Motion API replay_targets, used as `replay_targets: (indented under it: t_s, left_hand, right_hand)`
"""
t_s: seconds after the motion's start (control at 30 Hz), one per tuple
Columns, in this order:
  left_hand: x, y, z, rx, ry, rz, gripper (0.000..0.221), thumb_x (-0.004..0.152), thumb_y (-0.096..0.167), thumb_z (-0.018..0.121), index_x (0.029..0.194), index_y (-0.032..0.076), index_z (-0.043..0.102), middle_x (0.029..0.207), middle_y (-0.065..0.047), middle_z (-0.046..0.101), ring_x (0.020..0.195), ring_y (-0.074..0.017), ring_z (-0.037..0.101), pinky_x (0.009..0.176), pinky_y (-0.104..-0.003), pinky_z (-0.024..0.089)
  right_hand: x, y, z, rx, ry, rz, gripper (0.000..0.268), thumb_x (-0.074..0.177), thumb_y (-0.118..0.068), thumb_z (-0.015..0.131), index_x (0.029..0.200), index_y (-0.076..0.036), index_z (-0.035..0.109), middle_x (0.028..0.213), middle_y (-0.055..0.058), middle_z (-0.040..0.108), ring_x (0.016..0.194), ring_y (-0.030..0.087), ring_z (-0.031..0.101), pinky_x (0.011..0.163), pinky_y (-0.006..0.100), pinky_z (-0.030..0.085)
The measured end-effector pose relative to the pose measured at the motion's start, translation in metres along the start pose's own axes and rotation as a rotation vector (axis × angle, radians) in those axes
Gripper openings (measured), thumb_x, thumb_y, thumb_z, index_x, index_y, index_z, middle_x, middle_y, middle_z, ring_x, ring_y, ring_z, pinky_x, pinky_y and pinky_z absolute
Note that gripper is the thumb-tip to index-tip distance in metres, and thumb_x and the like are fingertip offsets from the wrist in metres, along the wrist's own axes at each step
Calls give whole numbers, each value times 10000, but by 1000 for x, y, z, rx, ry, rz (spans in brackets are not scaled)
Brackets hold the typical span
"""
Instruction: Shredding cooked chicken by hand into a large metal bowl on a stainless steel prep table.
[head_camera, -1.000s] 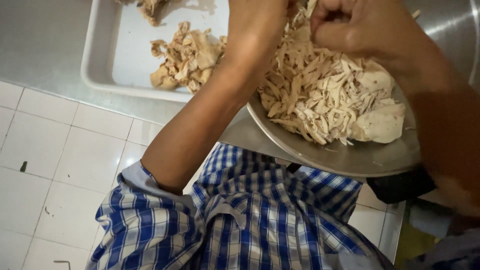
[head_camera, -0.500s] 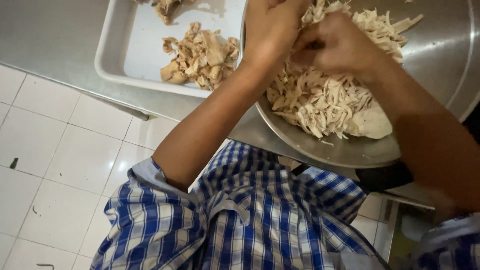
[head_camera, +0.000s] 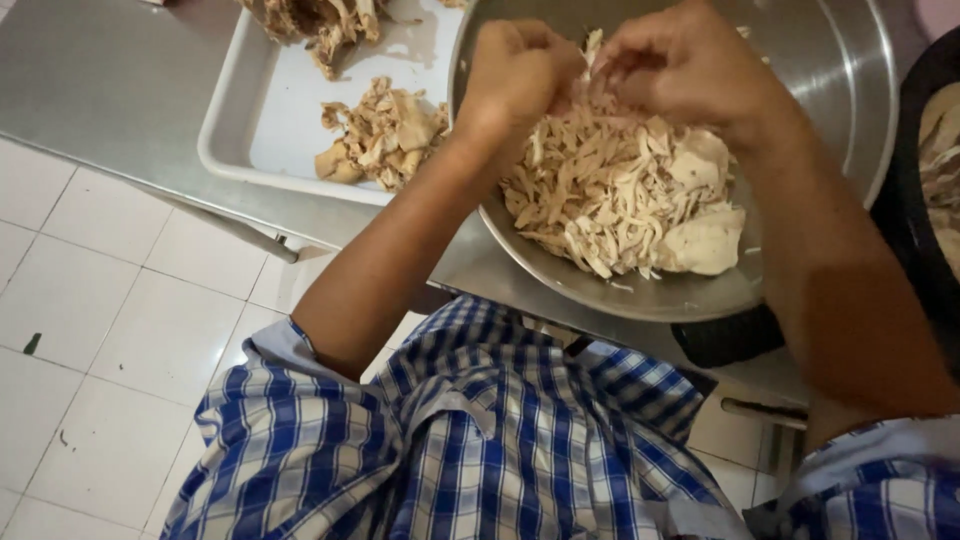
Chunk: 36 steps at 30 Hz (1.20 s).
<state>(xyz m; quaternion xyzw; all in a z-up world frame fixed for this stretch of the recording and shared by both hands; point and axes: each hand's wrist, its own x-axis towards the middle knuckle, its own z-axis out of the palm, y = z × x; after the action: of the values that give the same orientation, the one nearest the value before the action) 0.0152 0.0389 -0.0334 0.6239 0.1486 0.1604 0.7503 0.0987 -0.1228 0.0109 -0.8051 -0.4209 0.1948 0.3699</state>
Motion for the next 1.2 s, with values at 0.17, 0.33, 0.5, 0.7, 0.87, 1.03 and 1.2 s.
replay_targets:
  t_s: [0.17,0.33,0.5,0.7,0.87,1.03,1.2]
  left_hand:
    - [27,-33,6,-242,287,37,256,510,-110,540,559,95,395,460,-51,388,353,-143,364,318,-328,222]
    - [2,-41,0,-100,314,84,262,558,-60,568,549,122,381,465,-26,387,368,-139,362,349,-329,240]
    - [9,-31,-1,38,298,143,284,602,-16,594,539,146,368,469,-3,386,381,-135,360,376,-331,256]
    - [-5,-23,1,36,147,107,253,757,-57,616,625,113,483,581,-25,493,485,-136,463,442,-319,399]
    - [-18,-10,5,126,-44,95,196,803,3,613,611,37,605,535,-85,570,451,-146,467,407,-320,330]
    - [-31,13,19,374,-135,24,223,893,141,718,685,84,663,633,2,572,574,-110,513,496,-312,391]
    - [-40,19,23,389,-279,-39,144,866,36,592,742,68,658,693,-39,642,593,-134,579,484,-301,449]
  right_hand:
    - [-21,-46,4,-499,-148,427,389,970,-79,582,1339,-132,692,1146,196,690,909,346,632,776,496,455]
    - [-36,-25,2,-458,44,515,488,1035,-184,585,1499,-63,495,1499,195,510,1195,436,563,985,598,411]
    - [-43,-27,-4,-448,92,512,449,1012,-211,654,1427,-63,571,1416,247,555,1205,441,564,992,569,429]
    - [-43,-23,-11,-343,171,655,202,1037,-204,611,1213,-119,562,1132,124,584,973,332,574,844,509,450]
    - [-29,-13,-18,-625,57,590,318,993,-338,731,1024,-25,687,945,184,666,815,376,624,658,530,449]
    - [-14,-6,0,-730,-177,569,227,982,-253,705,1003,-29,681,901,175,675,836,341,647,756,485,512]
    - [-11,47,-13,-521,-116,302,185,851,-150,699,744,-40,597,675,100,545,616,240,505,572,406,341]
